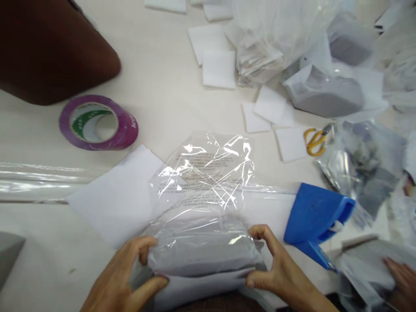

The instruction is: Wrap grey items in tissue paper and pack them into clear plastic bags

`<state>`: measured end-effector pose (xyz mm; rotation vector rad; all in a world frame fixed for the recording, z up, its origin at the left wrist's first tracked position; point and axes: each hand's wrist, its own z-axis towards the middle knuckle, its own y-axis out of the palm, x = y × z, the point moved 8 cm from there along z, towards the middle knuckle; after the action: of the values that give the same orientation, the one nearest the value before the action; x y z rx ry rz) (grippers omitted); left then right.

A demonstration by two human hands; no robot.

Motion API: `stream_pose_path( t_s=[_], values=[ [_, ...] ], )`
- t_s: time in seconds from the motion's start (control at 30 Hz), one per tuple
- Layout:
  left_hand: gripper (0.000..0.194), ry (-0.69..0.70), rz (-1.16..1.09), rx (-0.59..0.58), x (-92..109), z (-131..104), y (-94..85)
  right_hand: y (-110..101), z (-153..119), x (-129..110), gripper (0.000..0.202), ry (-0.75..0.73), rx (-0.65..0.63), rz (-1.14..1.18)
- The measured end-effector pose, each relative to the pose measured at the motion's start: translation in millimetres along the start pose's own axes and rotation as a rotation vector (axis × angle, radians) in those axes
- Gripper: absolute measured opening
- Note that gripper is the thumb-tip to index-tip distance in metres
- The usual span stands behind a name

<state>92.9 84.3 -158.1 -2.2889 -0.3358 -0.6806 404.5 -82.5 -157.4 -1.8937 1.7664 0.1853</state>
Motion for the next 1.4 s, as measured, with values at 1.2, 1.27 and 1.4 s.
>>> stream_pose_path(
  t_s=[1.2, 1.27, 1.4],
  values=[
    [0.021, 0.595, 0.217, 0.175, -29.4, -19.3, 34.3, 33.0, 11.0, 23.3, 0.03, -0.775, 0.099, -0.341],
    [0.021, 0.576, 0.139, 0.133, -26.5, -18.1, 33.7, 32.0, 6.9, 21.2, 0.029, -0.785, 0.12, -0.293],
    [0.019, 0.451, -0.066, -0.067, -30.1, -29.3, 39.0, 40.7, -4.0, 26.1, 0.025, -0.696, -0.081, -0.275]
  ],
)
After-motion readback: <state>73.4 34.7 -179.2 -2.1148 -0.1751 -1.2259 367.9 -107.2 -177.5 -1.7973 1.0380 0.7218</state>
